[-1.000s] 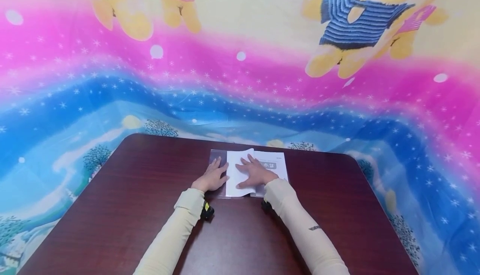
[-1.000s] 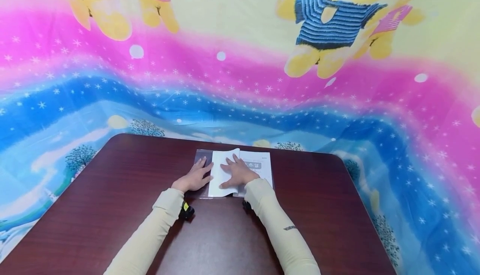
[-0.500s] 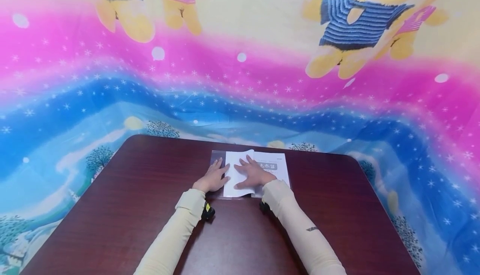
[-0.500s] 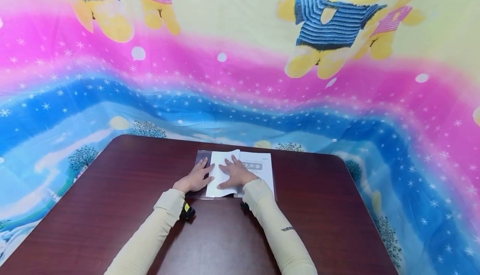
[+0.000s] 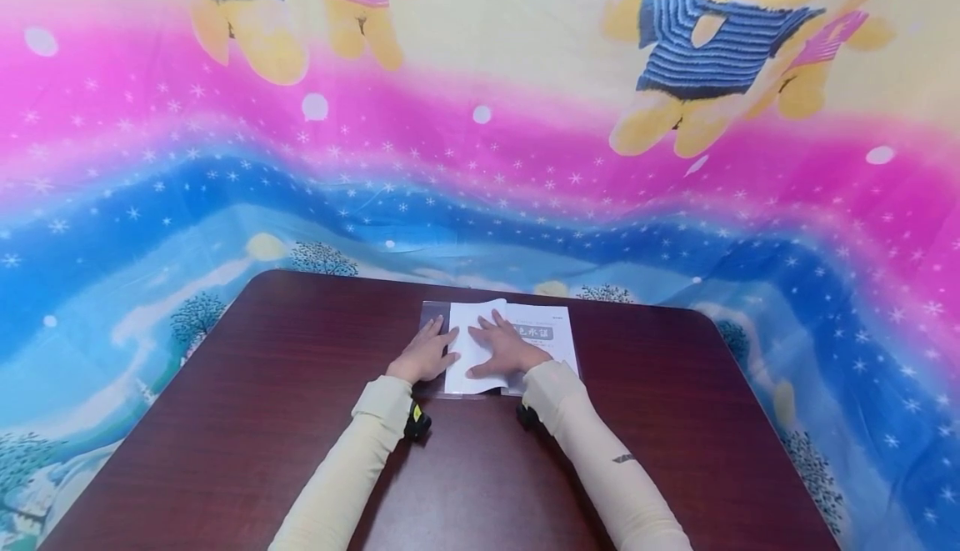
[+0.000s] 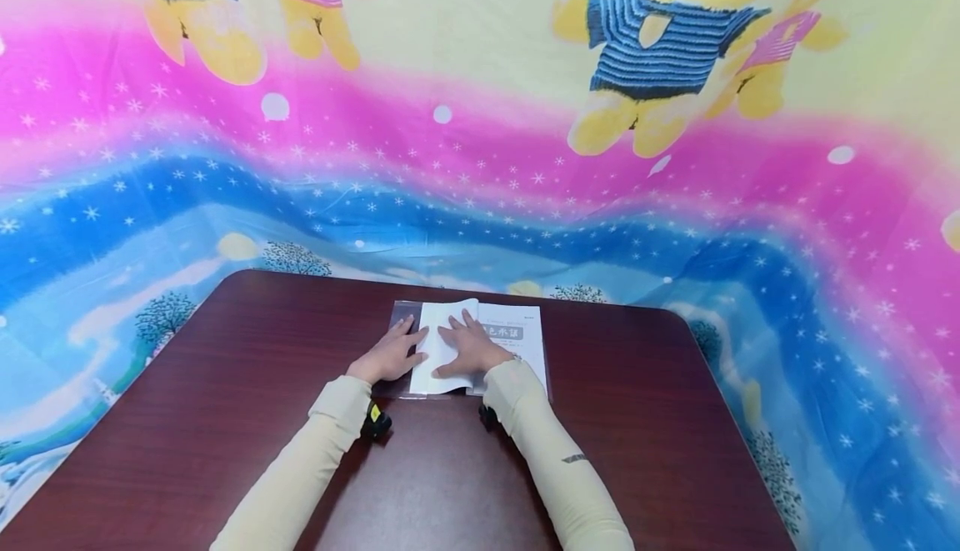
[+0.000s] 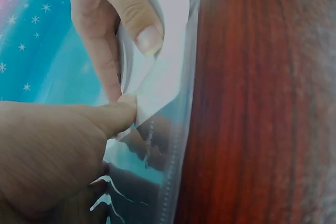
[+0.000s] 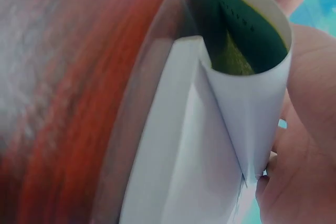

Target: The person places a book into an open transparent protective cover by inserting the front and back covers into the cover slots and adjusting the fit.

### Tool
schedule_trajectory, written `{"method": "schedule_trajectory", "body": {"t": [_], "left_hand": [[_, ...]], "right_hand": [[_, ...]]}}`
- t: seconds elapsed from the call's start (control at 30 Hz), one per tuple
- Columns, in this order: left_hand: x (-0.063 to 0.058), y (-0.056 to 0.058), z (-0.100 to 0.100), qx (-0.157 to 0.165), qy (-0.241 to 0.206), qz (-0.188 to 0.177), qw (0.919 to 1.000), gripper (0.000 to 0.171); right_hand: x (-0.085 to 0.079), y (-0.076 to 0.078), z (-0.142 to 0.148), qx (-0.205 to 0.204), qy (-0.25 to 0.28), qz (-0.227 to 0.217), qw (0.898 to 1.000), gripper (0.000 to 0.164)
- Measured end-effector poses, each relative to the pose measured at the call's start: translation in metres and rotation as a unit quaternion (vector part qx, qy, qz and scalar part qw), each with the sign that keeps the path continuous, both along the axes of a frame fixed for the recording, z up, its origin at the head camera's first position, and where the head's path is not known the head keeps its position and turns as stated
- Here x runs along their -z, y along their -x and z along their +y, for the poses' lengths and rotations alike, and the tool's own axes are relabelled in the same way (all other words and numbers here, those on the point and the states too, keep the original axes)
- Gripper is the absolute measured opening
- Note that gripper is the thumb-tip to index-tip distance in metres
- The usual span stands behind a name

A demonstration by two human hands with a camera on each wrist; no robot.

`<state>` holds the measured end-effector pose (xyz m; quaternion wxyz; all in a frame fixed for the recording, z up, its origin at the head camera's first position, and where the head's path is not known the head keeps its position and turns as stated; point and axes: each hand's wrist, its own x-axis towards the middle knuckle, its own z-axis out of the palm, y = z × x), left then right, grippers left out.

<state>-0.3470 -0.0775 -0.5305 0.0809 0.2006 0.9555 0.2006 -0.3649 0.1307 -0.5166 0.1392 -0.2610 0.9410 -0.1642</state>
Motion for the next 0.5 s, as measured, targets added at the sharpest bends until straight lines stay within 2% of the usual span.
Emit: {"method": "schedule_trajectory", "body": {"t": [0.17, 0.5], "left_hand": [[-0.002, 0.001, -0.001, -0.007, 0.002, -0.009, 0.9999, 0.058], [-0.002, -0.001, -0.003, -0.005, -0.025, -0.018, 0.9995, 0.058]], "right_hand": [[-0.002, -0.002, 0.001, 0.008, -0.003, -0.002, 1.0, 0.098], [-0.01, -0.005, 0.025, 0.033, 0.055, -0.053, 0.997, 0.1]]}}
